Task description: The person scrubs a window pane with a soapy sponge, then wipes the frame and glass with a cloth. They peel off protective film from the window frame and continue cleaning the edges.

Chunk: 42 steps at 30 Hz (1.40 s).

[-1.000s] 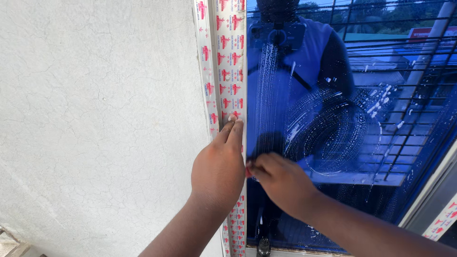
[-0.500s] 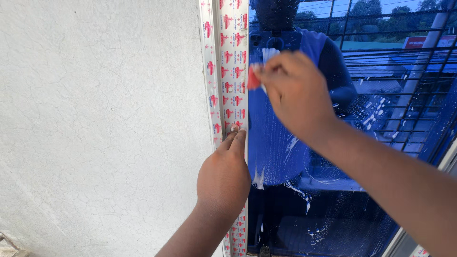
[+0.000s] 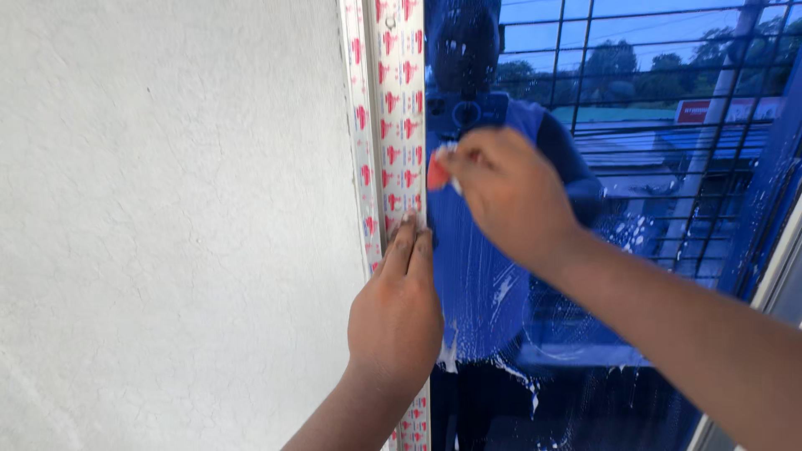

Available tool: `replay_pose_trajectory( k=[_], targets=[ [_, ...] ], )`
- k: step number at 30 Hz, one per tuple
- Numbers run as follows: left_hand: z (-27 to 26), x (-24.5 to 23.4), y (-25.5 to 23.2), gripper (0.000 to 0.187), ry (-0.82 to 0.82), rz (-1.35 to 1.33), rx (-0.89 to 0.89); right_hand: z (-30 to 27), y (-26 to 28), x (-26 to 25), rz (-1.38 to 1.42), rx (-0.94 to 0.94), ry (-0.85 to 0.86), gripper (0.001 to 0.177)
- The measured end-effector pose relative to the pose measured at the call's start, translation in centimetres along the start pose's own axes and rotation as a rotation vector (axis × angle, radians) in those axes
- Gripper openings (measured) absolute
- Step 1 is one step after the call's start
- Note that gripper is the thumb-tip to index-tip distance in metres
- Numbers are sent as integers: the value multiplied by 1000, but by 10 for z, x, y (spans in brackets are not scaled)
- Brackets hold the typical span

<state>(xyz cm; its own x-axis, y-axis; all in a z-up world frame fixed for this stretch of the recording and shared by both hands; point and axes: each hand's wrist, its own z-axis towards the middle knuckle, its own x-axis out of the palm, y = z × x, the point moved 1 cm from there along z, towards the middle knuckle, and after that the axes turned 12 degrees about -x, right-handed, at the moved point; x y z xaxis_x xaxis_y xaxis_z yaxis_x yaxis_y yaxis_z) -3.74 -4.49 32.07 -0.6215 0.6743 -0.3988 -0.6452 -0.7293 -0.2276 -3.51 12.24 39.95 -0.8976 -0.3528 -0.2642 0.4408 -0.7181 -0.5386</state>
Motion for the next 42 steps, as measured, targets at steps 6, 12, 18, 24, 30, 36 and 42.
replay_pose_trajectory(
  k=[6,12,18,24,30,36,42],
  targets=[
    [49,-6,-10,50,-119,32,144,87,-84,-45,-94,50,-116,10],
    [61,-6,-12,49,-128,65,150,44,-41,-18,-28,-22,-91,8],
    [58,-6,-10,48,-127,110,184,22,-4,-3,-63,-43,5,10],
    [67,-13,-19,47,-72,144,150,115,-88,-22,-220,-230,-164,7],
    [95,-30,-28,63,33,206,92,137,-143,-53,-277,-131,-247,7],
    [100,-37,-35,66,125,237,45,56,-165,-113,-469,112,-330,7],
    [105,-36,-39,68,167,269,21,56,-156,-114,-607,152,-448,9]
  ],
)
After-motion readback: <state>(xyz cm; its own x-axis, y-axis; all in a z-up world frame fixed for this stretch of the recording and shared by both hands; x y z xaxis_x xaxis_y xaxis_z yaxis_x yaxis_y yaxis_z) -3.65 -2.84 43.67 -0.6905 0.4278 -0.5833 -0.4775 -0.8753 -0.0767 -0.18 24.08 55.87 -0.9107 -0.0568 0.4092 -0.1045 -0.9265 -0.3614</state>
